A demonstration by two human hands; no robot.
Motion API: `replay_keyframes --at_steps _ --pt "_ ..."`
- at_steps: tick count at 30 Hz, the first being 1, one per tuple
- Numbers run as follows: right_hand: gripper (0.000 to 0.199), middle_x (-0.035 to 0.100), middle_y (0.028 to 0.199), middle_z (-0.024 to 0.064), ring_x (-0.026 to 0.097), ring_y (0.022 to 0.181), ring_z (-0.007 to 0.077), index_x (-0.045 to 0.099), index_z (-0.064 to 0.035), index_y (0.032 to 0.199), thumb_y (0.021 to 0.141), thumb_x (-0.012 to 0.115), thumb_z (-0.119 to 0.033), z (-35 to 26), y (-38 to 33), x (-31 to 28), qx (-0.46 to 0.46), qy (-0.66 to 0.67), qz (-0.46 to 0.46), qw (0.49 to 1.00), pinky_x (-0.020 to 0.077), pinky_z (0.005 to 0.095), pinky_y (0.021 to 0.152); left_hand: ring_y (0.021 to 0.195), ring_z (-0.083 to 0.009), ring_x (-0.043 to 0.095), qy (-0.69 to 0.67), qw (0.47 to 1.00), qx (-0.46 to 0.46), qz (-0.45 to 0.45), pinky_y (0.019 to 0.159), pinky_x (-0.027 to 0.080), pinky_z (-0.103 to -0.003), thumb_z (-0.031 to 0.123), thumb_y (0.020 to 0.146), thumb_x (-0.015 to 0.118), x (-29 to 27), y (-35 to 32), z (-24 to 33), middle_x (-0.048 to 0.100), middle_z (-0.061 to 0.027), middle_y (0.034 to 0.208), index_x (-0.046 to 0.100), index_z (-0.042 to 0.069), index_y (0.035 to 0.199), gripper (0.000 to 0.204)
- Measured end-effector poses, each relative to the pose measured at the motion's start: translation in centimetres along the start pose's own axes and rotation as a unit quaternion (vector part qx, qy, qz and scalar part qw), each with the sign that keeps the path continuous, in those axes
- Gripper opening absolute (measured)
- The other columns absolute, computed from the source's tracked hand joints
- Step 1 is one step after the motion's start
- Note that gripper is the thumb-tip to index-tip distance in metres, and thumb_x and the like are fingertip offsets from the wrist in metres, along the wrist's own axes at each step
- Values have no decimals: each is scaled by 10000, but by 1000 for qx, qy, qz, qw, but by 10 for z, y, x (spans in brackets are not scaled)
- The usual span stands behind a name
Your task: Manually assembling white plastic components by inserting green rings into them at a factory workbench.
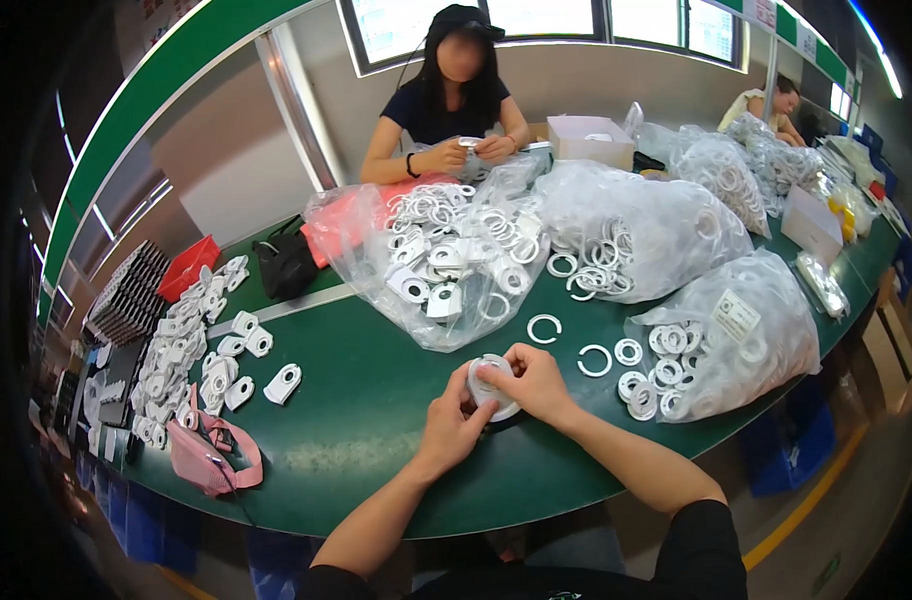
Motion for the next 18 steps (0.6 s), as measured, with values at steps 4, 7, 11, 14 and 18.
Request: replay_keyframes --at_steps 4,7,11,14,18 --pt "329 630 747 41 571 645 82 609 -10 867 687 780 -226 -19 -4 1 -43 -82 -37 995 463 233 579 746 -318 662 -3 999 44 27 670 512 -378 130 800 616 -5 2 -3 650 -191 857 400 94 1300 546" --pt "290 642 839 48 589 723 83 604 20 1033 770 686 -69 -22 -4 -3 -37 -42 -82 995 483 223 656 724 -285 653 -32 999 35 13 661 501 -360 142 799 624 -7 6 -7 641 -178 831 380 97 1319 576" --pt "240 640 851 42 584 742 75 598 43 1044 816 620 -27 -19 -1 -5 -4 13 -96 995 467 204 675 680 -238 618 -98 995 25 -8 654 483 -337 138 809 620 -3 6 -11 623 -143 804 346 101 1348 606" --pt "176 630 812 28 574 698 69 607 32 990 839 608 -58 -14 -1 0 -15 23 -89 996 458 195 642 732 -280 634 -43 999 0 -12 675 485 -356 133 809 618 -8 2 -5 632 -169 846 335 103 1351 612" --pt "116 570 664 -36 448 542 4 615 -5 864 856 614 -120 2 2 -4 13 45 -39 998 299 166 476 664 -240 607 -31 998 43 13 635 476 -337 164 823 621 -2 -1 -5 619 -151 788 333 117 1368 619"
Point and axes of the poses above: each hand's wrist, its own y-axis towards the middle knuckle, its own x-axis out of the palm, z = x × y, the point moved 8 cm from there along y, towards the middle knuckle
